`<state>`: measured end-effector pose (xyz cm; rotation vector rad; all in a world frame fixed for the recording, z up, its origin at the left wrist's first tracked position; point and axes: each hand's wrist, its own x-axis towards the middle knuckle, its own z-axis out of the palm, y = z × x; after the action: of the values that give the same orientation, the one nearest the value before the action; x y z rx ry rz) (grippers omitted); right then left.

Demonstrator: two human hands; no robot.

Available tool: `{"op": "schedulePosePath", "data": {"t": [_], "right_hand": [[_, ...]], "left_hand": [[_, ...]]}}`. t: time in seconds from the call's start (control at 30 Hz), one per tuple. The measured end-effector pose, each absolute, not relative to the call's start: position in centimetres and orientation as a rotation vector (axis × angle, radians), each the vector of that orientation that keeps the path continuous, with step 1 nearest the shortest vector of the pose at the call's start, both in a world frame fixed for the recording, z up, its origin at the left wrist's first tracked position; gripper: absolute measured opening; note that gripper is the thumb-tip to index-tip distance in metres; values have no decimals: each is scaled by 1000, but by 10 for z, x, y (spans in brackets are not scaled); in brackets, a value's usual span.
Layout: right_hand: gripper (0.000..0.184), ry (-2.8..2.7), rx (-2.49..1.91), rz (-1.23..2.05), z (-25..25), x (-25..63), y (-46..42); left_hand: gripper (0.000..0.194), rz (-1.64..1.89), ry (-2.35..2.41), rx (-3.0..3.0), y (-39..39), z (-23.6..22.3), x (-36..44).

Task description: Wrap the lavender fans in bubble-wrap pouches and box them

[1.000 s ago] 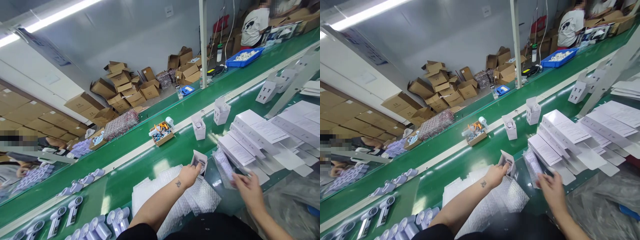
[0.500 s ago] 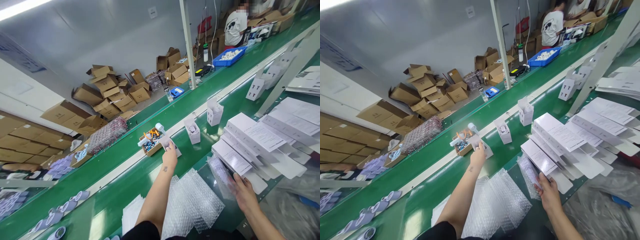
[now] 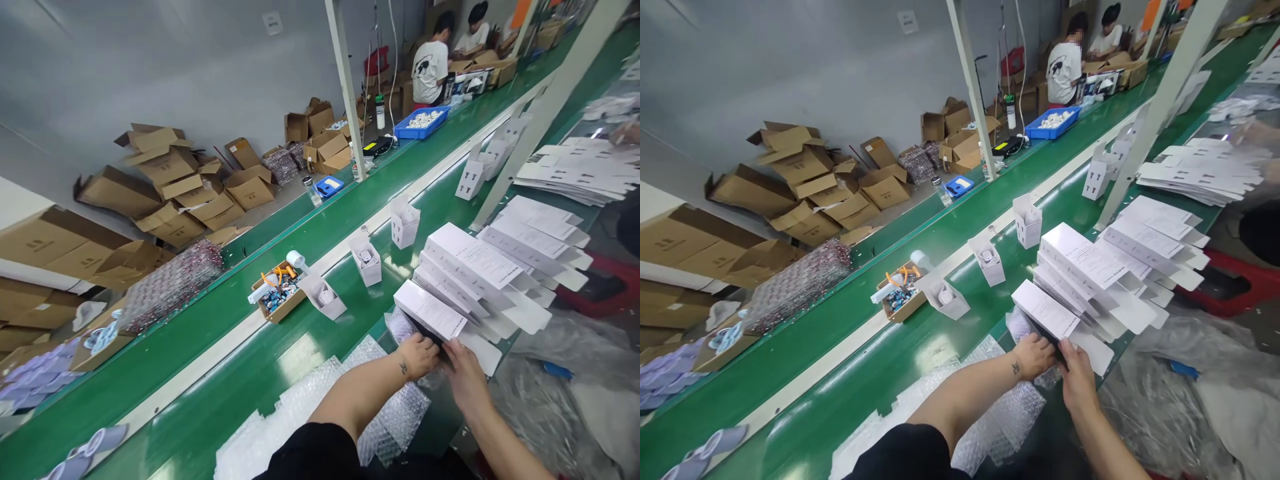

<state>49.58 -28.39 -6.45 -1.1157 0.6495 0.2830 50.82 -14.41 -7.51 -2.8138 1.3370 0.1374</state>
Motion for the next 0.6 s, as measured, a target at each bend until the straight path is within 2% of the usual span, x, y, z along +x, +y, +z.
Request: {"op": "schedulePosePath", "data": {"t": [0.1,0.17,0.23,0.3,0.37,0.47,0.53,0.6], "right_hand": [[36,644,-1087,275,-54,487,-284],[34,591,-1112,281,-47,477,-286],[33,471,-1302,280,-38,467,-288],[35,235,-1663,270,-26,459,-288],[40,-110,-2035,265,-12,457,-282],[50,-648,-2251,347,3,460,-263],[56,-881,-2197,405,6,461,-248],[52,-982,-2114,377,2,458,-235]], "left_hand": [[17,160,1299,-2854,-119,-45,488],[28,235,1133,-3043,-90,-17,464],[41,167,697,-3422,-58,14,434],[56,-256,-3,-3798,-35,44,406],[62,-859,-695,-3962,-25,69,384],[48,-1512,-1256,-4002,-35,85,368],[40,-1586,-1344,-4010,-47,84,363],[38,-1443,-1316,-3962,-59,77,358]]}}
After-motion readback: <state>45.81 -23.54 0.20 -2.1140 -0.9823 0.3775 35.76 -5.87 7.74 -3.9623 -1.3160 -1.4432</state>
